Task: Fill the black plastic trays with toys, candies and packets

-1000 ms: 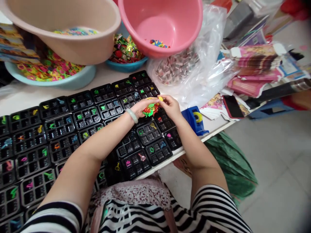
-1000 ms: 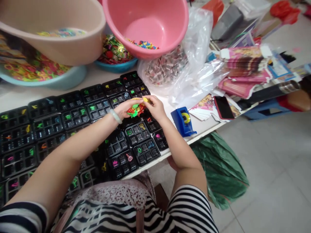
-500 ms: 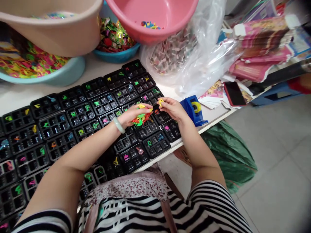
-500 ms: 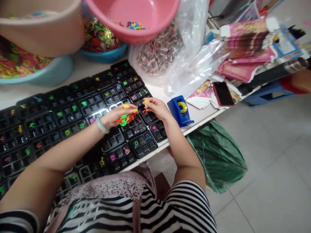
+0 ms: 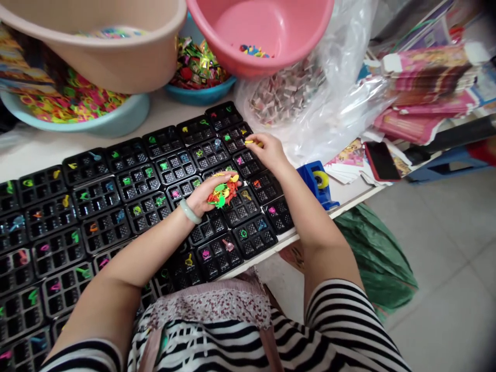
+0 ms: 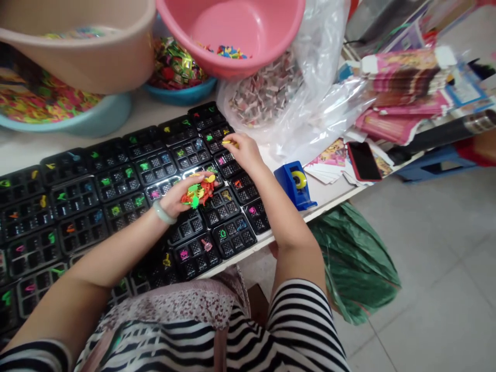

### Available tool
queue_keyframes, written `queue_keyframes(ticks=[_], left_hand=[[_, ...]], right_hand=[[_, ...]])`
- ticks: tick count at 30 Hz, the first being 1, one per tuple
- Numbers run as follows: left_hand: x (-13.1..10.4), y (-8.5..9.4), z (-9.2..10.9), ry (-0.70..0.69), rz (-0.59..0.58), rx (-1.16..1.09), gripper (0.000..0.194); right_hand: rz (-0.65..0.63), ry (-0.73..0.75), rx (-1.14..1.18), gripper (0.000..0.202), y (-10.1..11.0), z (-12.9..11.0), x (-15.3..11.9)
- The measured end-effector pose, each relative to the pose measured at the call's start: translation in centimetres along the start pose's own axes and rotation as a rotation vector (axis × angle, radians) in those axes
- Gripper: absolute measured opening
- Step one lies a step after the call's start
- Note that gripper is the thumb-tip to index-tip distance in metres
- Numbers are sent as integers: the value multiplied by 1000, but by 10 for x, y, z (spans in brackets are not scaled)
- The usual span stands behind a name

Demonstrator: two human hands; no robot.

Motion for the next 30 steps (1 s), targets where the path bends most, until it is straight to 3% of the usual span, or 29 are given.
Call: queue_keyframes(ticks=[4, 7, 10, 13, 20, 24, 30], left_hand=[[-4, 4, -2, -4, -6, -40, 18], [-6, 13, -4, -5, -7, -48, 20], [-9, 20, -5, -2, -22, -52, 19], [-10, 23, -4, -3, -22, -60, 16], [-8, 18, -8, 43, -11, -85, 15], [-8, 19, -8, 38, -17, -96, 14], [-8, 28, -4, 2, -15, -125, 12]], right_hand=[[-50, -33, -242, 25, -24, 1, 60], [-135, -122, -387, 23, -42, 10, 83], [-194, -167, -426, 21, -49, 14, 86], [-194, -178, -398, 21, -43, 17, 80], [-256, -196, -329, 17, -35, 32, 70], [-151, -122, -248, 28, -35, 19, 90], [-127, -12, -175, 35, -68, 6, 129]])
Point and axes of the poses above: each hand's wrist, its own x-axis towards the middle knuckle, its own y-axis out of the back of the hand, z = x × y, the point moved 9 cm from there along x, towards the middle knuckle, and after that the axes turned 15 degrees about x, right-handed, at the moved point
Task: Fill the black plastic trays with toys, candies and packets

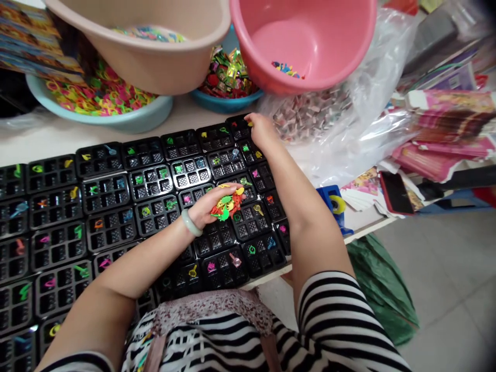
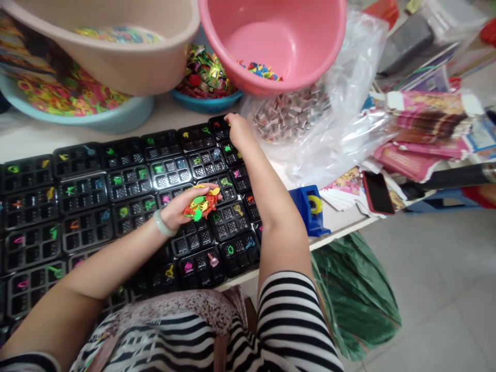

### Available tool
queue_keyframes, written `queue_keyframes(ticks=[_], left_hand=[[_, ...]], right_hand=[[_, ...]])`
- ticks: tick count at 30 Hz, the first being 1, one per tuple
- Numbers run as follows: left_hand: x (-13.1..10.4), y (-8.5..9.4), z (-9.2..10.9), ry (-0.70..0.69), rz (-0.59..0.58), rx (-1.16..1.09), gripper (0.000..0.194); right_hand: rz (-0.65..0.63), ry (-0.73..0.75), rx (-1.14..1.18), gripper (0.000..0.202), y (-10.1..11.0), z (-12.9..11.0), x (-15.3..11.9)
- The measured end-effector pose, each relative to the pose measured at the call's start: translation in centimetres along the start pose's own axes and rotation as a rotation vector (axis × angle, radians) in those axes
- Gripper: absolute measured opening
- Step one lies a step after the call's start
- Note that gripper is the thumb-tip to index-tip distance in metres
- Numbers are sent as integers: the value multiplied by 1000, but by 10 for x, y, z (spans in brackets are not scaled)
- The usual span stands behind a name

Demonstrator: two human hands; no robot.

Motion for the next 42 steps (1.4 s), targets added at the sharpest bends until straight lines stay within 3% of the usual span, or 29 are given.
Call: queue_keyframes(ticks=[4, 7, 12, 14, 18, 22, 24, 26, 30, 34, 38, 42], left_hand=[[-2, 11, 6, -22, 4, 9, 15], [-3, 20, 14, -53, 16, 38, 17], [2, 22, 17, -55, -1, 132, 18], [4, 18, 11, -15, -22, 150, 9], [2, 17, 5, -3, -14, 124, 3], [-3, 21, 12, -59, -28, 104, 17], [-4, 24, 13, -52, -31, 73, 19], [-4, 27, 14, -47, -27, 41, 19], [-8, 36, 19, -65, 14, 7, 19], [-19, 45, 24, -77, 88, -55, 19], [-22, 50, 20, -79, 149, -89, 18], [-17, 44, 11, -63, 151, -99, 22]], right_hand=[[-36, 23, -5, 34, -18, -12, 0], [-120, 131, 89, 28, -25, -47, -28], [-657, 194, 339, 22, -64, -106, -110], [-739, 204, 364, 19, -70, -115, -134], [-655, 131, 471, 11, -67, -105, -141], [-416, -9, 599, 12, -60, -76, -104], [-233, -17, 517, 16, -57, -63, -73], [-133, 1, 363, 19, -61, -57, -44], [-133, 52, 145, 26, -76, -60, -19], [-185, 103, 279, 24, -64, -76, -58], [-437, 45, 577, 26, -64, -84, -132], [-343, -55, 694, 19, -56, -67, -166]])
Point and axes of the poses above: each hand's wrist, its own x-axis towards the middle knuckle, its own y-axis out of the back of the hand, z = x × y, the point moved 9 cm from there along x, towards the middle knuckle, and after that the axes turned 15 degrees about x, right-handed, at the moved point
